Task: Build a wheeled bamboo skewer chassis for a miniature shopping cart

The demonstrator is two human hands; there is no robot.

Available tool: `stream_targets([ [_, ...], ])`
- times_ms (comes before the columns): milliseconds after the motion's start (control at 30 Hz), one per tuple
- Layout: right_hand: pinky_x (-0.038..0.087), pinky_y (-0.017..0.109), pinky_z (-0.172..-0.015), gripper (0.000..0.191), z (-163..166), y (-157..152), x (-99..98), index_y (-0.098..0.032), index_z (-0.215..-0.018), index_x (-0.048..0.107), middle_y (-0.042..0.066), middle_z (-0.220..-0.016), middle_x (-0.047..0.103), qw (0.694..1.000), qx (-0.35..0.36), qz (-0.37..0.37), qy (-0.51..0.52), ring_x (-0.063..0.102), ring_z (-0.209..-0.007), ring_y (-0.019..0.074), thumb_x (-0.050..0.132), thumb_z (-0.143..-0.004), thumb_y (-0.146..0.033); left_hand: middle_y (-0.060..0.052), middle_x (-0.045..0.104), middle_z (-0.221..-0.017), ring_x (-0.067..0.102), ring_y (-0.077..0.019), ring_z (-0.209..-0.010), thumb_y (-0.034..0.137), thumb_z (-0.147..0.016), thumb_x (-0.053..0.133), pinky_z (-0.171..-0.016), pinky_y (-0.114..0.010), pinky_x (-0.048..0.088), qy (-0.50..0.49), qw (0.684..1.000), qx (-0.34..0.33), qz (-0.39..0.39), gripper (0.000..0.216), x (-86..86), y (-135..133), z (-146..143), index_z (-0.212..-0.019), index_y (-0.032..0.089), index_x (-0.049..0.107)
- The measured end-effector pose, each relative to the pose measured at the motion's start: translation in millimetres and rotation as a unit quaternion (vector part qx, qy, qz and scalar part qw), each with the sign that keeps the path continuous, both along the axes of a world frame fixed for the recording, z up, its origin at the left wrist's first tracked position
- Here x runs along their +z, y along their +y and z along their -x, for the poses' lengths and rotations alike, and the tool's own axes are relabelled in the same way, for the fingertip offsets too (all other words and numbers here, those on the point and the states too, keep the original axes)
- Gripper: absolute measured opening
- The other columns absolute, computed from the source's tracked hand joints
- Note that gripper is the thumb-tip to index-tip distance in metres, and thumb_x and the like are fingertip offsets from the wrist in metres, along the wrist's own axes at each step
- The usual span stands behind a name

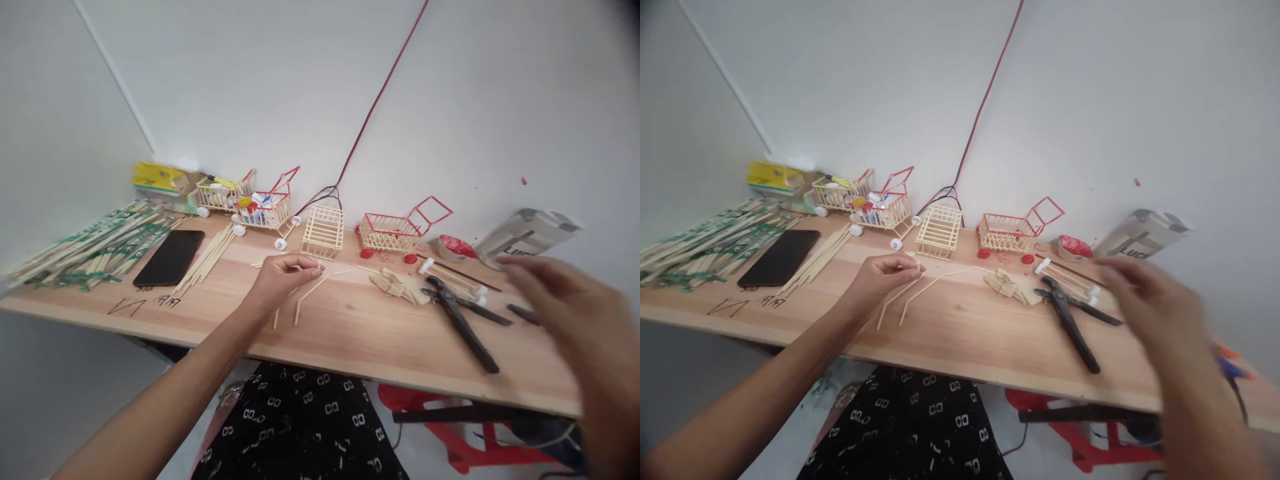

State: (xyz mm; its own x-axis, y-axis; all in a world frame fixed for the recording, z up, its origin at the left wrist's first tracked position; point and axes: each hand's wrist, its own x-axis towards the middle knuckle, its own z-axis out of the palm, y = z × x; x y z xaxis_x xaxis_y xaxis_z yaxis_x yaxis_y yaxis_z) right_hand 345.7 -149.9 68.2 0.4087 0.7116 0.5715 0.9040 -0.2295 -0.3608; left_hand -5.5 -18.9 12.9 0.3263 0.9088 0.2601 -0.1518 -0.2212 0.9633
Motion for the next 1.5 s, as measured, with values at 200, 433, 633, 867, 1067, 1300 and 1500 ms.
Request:
stream_targets([
  [200, 0.045, 0.031, -0.068, 0.028, 147, 64, -29.5, -0.026, -0.1, 0.069, 0.005, -0.096, 0.067, 0.871, 0.366, 0.113, 0.307, 0.059, -0.081, 0.0194, 0.058, -0.083, -0.045, -0.004, 0.071, -0.083, 0.062, -0.015, -0.08, 0.028, -0.07, 0.074, -0.078, -0.03, 0.048, -0.02, 0.999, -0.027, -0.002, 0.011, 5.0, -16, -6, -0.072, 0.018, 0.072],
  [433, 0.037, 0.024, -0.058, 0.025, 171, 89, -47.0, -0.021, -0.087, 0.067, -0.001, -0.074, 0.059, 0.758, 0.43, 0.141, 0.47, 0.048, -0.063, 0.0106, 0.068, -0.076, -0.043, -0.002, 0.069, -0.078, 0.061, -0.0149, -0.078, 0.026, -0.066, 0.077, -0.075, -0.029, 0.048, -0.032, 0.999, 0.024, 0.003, 0.01, 0.5, -14, -5, -0.071, 0.018, 0.073],
  [633, 0.032, 0.022, -0.055, 0.03, 172, 98, -60.6, -0.02, -0.085, 0.063, -0.003, -0.07, 0.053, 0.726, 0.443, 0.155, 0.503, 0.042, -0.059, 0.0087, 0.07, -0.073, -0.047, -0.003, 0.07, -0.077, 0.063, -0.0165, -0.078, 0.028, -0.066, 0.076, -0.076, -0.03, 0.049, -0.027, 0.999, 0.029, 0.012, 0.013, 0.4, -17, -13, -0.072, 0.017, 0.073],
  [867, 0.029, 0.022, -0.053, 0.031, 161, 97, -60.0, -0.019, -0.081, 0.058, -0.003, -0.07, 0.049, 0.746, 0.43, 0.118, 0.495, 0.037, -0.057, 0.0081, 0.067, -0.075, -0.048, -0.006, 0.069, -0.083, 0.06, -0.0182, -0.073, 0.025, -0.075, 0.066, -0.071, -0.032, 0.047, 0.185, 0.975, 0.097, -0.072, 0.018, -6.2, 3, 4, -0.09, 0.016, 0.07],
  [1067, 0.038, 0.024, -0.062, 0.028, 157, 99, -60.1, -0.019, -0.08, 0.058, 0.0, -0.078, 0.057, 0.819, 0.399, 0.077, 0.405, 0.049, -0.068, 0.0122, 0.063, -0.077, -0.047, -0.011, 0.064, -0.08, 0.058, -0.026, -0.083, 0.023, -0.077, 0.06, -0.073, -0.035, 0.042, 0.512, 0.82, 0.096, -0.238, 0.009, -15.0, 23, -2, -0.074, 0.015, 0.063],
  [1300, 0.039, 0.026, -0.063, 0.022, 157, 105, -71.2, -0.019, -0.081, 0.059, 0.001, -0.077, 0.06, 0.86, 0.392, 0.075, 0.317, 0.052, -0.069, 0.014, 0.056, -0.082, -0.04, -0.01, 0.065, -0.079, 0.058, -0.0223, -0.076, 0.014, -0.079, 0.049, -0.065, -0.03, 0.039, 0.528, 0.816, 0.109, -0.21, 0.013, -16.2, 18, -4, -0.072, 0.016, 0.06],
  [1500, 0.039, 0.025, -0.059, 0.021, 164, 101, -70.1, -0.019, -0.081, 0.061, 0.001, -0.074, 0.062, 0.881, 0.372, 0.075, 0.284, 0.052, -0.063, 0.0134, 0.055, -0.081, -0.039, -0.003, 0.066, -0.064, 0.056, -0.0143, -0.059, 0.021, -0.072, 0.06, -0.055, -0.024, 0.037, 0.281, 0.959, 0.04, -0.017, 0.008, -17.8, 28, 14, -0.068, 0.016, 0.065],
])
